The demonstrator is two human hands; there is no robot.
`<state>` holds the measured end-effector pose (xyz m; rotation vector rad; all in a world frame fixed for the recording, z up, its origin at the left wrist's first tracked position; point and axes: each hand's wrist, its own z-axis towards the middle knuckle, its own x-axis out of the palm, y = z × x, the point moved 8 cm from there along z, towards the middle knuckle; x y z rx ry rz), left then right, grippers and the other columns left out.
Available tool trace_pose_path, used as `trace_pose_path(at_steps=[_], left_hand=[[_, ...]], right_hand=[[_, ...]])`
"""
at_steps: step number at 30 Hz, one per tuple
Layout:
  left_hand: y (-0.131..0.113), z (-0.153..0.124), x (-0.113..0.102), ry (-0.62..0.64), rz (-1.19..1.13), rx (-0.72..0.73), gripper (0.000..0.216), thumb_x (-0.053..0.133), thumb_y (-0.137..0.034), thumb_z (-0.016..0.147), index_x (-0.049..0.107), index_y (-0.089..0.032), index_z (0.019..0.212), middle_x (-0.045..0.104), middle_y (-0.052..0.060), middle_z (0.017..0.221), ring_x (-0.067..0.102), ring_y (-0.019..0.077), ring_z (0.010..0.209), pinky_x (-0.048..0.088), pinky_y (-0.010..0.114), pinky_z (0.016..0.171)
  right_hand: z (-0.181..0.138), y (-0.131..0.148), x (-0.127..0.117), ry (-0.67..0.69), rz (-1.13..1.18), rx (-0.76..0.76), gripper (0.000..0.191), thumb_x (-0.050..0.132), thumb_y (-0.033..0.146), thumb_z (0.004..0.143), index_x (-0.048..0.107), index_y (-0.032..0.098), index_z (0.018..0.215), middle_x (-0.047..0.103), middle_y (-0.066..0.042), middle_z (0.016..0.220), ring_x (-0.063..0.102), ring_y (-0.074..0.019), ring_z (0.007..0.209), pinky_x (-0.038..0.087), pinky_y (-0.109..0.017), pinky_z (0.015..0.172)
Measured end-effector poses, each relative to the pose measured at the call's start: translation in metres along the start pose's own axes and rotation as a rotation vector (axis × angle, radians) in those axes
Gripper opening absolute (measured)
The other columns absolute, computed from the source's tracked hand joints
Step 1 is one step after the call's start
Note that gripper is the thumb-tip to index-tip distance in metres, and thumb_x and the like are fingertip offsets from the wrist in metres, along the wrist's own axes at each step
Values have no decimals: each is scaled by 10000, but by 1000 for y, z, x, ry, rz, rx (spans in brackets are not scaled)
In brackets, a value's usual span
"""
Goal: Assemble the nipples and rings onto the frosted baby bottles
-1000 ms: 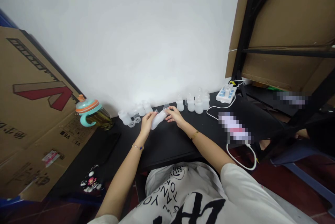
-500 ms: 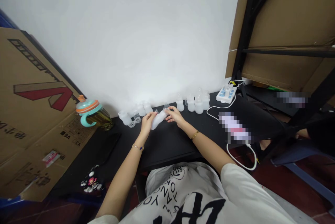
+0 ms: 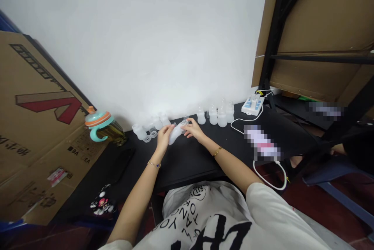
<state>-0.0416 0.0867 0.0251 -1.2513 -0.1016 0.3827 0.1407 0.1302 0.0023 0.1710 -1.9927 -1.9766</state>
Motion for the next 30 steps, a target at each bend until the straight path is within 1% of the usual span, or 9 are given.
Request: trace_pose_path(at_steps=[3,8,12,15,17,19,22,27,30], left_hand=[[1,1,0,2,7,5,420,711,-540,826,794,-154,967,780,73,933,683,216,879,480,311,828],[-1,0,0,12,12,8,417,706,-539,827,789,-149,953,773,73,921,674,213,872,474,311,818],[0,-1,7,64,9,-9,413,716,-543,820,786,-153,940,767,72,902,669,207,849,484,301,774],[4,-3,13,115,-3,-46,418,736,-544,799,778,-153,940,757,68,871,659,196,783,476,284,692],[5,-4,14,129,-16,-72,422,744,-539,795,773,-152,961,753,65,866,649,185,744,460,272,644],[5,-5,15,142,-30,-87,426,750,-535,796,769,-152,982,749,61,862,647,179,727,456,267,630],[5,-6,18,177,-62,-96,441,785,-534,776,758,-156,1001,753,63,882,673,192,777,492,280,688],[8,-5,26,224,-92,-90,531,804,-577,768,730,-160,1088,760,95,1010,698,222,905,524,323,823],[8,-5,31,258,-105,-63,557,795,-591,785,714,-169,1140,743,116,1116,692,247,1021,529,356,915]], right_hand=[[0,0,2,19,-21,-21,610,853,300,772,456,264,1233,723,17,938,694,-120,592,546,-184,446],[3,-2,-1,1,-42,-44,652,873,318,743,470,254,1251,721,18,920,691,-122,594,540,-182,441],[5,-1,-2,-39,-106,-106,634,870,320,736,524,232,1260,696,25,874,671,-109,584,512,-163,429],[4,2,2,-15,-187,-176,585,850,297,741,583,226,1257,672,35,843,644,-97,563,493,-160,423],[3,4,5,-5,-213,-210,575,835,285,750,601,228,1272,669,35,855,628,-90,548,493,-168,426],[3,5,4,-11,-217,-226,576,830,284,758,605,225,1286,665,33,861,620,-87,540,495,-175,431],[4,5,2,-26,-209,-232,569,829,302,779,602,221,1295,652,36,837,604,-83,530,493,-174,431],[6,2,-2,-45,-178,-207,562,817,321,806,583,233,1309,654,43,817,594,-77,518,487,-163,421],[5,4,-4,-55,-138,-183,539,809,318,811,579,224,1289,629,61,755,582,-80,505,491,-162,423]])
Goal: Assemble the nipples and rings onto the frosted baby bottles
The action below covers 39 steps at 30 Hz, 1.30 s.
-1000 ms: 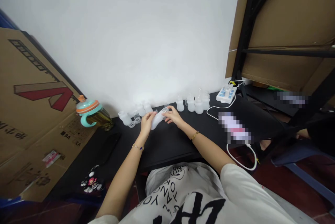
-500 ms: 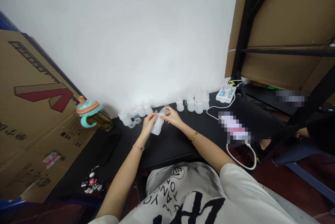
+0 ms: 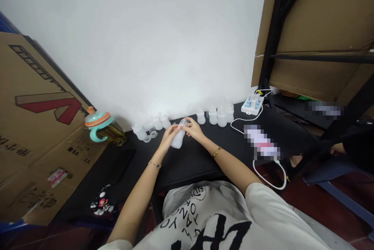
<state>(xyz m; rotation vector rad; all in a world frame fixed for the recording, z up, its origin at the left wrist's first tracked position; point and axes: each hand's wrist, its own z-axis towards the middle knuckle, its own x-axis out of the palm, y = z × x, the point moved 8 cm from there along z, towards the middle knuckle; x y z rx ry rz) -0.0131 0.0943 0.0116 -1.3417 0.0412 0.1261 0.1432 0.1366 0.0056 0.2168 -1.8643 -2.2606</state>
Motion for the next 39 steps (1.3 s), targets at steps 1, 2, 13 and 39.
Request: trace_pose_path(at_steps=[1,2,13,39], left_hand=[[-1,0,1,16,-8,15,567,795,-585,791,705,-177,1173,730,122,1173,681,258,1081,527,367,952],[-3,-1,3,36,-15,32,583,796,-578,795,694,-188,1216,711,127,1237,665,267,1137,522,377,984],[-17,-18,26,334,93,68,1139,924,-484,652,365,-332,1633,373,152,1660,628,207,1007,574,361,857],[-23,-28,35,347,425,196,1374,949,-522,609,143,-310,1701,223,173,1740,473,398,1438,405,527,1184]], right_hand=[[-1,1,0,-1,20,15,529,805,317,814,578,218,1282,618,66,731,576,-82,499,492,-163,423],[-2,3,-1,3,44,33,518,797,316,820,578,214,1278,608,68,710,571,-85,494,495,-167,425],[-12,8,-4,18,284,190,364,667,345,907,640,266,1261,746,-30,1003,685,-145,706,572,-221,569],[-12,9,9,168,121,133,834,913,386,718,539,276,1455,706,-9,913,691,-178,740,535,-218,535]])
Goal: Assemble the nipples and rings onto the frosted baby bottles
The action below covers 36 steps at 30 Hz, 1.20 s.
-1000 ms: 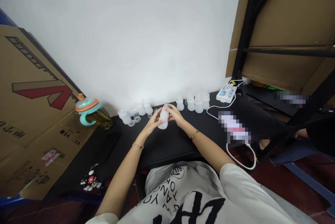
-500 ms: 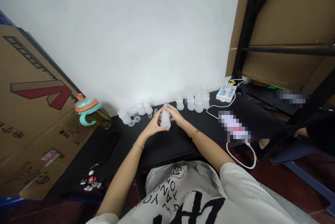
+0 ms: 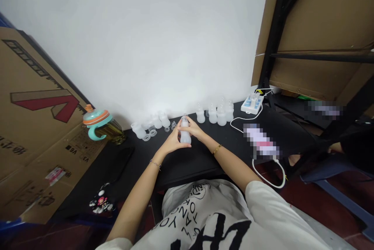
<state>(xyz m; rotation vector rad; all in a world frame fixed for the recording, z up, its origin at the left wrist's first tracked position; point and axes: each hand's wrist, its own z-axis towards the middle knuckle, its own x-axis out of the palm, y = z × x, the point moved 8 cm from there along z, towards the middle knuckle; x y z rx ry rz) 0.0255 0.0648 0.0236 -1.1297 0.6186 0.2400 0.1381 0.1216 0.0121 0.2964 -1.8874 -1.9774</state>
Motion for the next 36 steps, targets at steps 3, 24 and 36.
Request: trace_pose_path(at_steps=[3,24,36], left_hand=[[0,0,0,-3,4,-5,1365,951,-517,608,162,-293,1700,289,185,1715,543,379,1364,435,515,1155],[-8,-2,2,9,20,15,1386,935,-512,651,65,-296,1709,208,182,1745,479,397,1453,404,515,1197],[-4,-2,1,10,14,1,1399,933,-536,645,57,-288,1708,183,184,1753,394,403,1520,350,525,1241]], right_hand=[[-2,3,1,1,-30,-20,794,901,384,740,548,287,1445,695,-1,916,690,-171,758,559,-217,552],[1,3,3,-22,9,-86,944,908,333,728,445,270,1549,718,-30,1049,705,-187,865,655,-305,727],[0,3,6,-6,38,-66,932,895,315,762,426,236,1563,719,-33,985,717,-220,887,661,-333,752]])
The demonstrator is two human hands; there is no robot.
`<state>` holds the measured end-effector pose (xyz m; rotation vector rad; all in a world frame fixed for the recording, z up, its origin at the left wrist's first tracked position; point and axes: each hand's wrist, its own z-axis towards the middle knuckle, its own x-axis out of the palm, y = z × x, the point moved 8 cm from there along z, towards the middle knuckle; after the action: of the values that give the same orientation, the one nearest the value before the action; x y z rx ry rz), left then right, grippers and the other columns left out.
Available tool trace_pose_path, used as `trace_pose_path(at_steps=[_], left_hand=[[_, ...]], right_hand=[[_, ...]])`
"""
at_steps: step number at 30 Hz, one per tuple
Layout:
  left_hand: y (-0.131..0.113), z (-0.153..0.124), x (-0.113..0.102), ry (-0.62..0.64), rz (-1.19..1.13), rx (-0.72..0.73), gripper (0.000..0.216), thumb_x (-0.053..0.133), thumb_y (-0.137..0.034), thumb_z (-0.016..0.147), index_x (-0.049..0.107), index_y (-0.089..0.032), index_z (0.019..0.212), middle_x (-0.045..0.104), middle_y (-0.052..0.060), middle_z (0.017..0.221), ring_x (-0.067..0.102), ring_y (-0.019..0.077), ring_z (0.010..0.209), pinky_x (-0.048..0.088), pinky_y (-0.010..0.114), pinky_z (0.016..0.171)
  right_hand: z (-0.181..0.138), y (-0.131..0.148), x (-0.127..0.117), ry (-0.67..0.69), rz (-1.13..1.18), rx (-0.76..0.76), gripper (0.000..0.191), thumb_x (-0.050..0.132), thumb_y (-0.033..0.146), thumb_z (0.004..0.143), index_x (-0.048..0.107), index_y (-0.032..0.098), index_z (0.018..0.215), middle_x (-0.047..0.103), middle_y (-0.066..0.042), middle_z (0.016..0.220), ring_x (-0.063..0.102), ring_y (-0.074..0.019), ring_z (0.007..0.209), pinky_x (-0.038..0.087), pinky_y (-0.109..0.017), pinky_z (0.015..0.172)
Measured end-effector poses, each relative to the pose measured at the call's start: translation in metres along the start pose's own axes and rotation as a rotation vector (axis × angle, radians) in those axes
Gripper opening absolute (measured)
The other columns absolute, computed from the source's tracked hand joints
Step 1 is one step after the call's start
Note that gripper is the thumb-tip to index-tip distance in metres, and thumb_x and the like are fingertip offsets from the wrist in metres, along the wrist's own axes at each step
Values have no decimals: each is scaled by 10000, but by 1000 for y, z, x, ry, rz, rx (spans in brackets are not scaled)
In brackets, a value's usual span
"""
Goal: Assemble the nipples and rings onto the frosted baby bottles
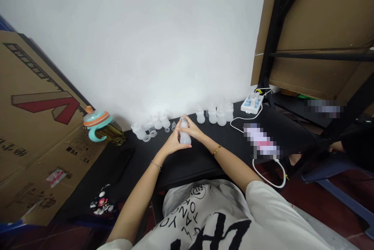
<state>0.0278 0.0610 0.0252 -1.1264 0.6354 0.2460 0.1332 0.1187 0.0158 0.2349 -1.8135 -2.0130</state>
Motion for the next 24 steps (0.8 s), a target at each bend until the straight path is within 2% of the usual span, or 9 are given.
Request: trace_pose_path(at_steps=[8,15,24], left_hand=[[-3,-1,-1,2,50,-2,1403,910,-563,671,13,-266,1708,175,203,1751,435,390,1491,379,520,1222],[-4,-1,0,1,52,-22,1395,907,-557,678,20,-245,1708,305,215,1694,515,386,1406,441,531,1167],[-5,-1,-1,-9,57,-38,1373,915,-544,674,66,-233,1707,409,220,1617,607,346,1245,525,499,1060]], right_hand=[[0,-2,0,33,-10,-24,977,910,422,745,410,237,1564,692,-28,987,686,-200,857,637,-319,738],[4,-4,-2,33,-31,-38,926,912,437,733,453,247,1515,658,0,909,644,-171,760,596,-284,652],[5,-7,-3,9,-5,-23,921,922,412,725,464,239,1504,673,-17,962,661,-188,824,607,-297,713]])
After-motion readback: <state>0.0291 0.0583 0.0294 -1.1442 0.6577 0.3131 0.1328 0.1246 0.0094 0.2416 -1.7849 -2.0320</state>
